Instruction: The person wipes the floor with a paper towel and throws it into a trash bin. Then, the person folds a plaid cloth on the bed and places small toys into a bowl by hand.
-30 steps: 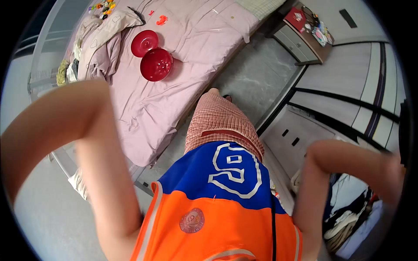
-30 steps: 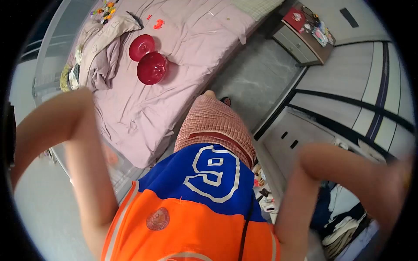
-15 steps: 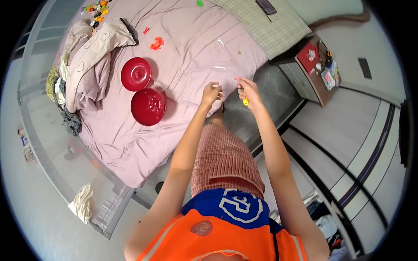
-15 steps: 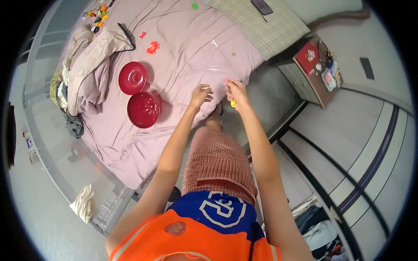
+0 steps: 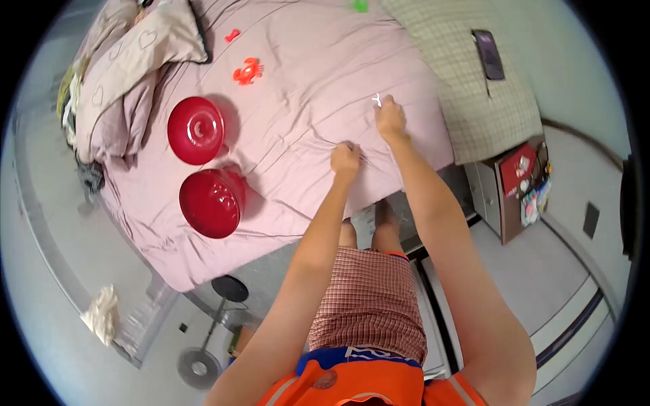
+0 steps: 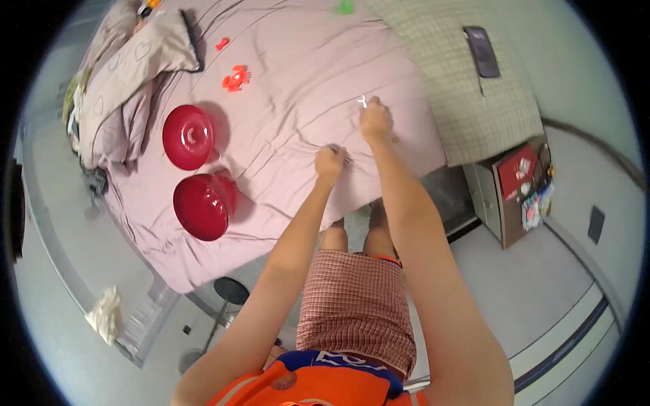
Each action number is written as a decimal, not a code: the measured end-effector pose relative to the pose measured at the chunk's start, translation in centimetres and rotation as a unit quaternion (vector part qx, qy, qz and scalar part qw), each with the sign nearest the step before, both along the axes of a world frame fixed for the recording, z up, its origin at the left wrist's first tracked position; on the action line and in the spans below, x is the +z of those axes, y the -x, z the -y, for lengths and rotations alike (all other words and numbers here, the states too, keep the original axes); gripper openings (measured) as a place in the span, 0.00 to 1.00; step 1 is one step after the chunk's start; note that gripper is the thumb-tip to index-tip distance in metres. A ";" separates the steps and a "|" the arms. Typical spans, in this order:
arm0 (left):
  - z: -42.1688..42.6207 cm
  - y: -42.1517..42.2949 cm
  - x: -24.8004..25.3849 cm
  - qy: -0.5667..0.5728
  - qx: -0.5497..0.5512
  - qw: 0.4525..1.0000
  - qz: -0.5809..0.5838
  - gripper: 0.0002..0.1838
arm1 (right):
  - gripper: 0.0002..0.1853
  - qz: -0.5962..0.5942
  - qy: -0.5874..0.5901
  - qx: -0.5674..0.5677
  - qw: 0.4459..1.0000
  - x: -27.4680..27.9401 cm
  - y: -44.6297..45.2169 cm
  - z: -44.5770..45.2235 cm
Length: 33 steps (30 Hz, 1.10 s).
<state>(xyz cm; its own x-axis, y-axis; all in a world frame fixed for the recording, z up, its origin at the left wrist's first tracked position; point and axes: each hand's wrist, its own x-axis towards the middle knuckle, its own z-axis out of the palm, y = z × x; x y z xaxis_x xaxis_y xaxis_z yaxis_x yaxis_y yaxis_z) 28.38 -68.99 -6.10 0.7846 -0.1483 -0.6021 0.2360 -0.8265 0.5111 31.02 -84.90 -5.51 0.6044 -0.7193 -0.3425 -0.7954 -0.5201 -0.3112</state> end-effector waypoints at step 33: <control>-35.5 19.1 45.3 0.655 0.534 0.465 0.264 0.12 | 0.06 0.178 -0.310 0.591 0.723 48.3 16.4 -42.9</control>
<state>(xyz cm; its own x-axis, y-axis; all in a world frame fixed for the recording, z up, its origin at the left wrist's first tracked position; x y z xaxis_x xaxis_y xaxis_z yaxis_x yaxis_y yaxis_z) 9.28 -33.49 39.24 0.8193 0.5272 -0.2255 -0.2899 0.7201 0.6304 14.64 -41.96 42.81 0.8005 0.5974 -0.0482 0.2793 -0.4430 -0.8519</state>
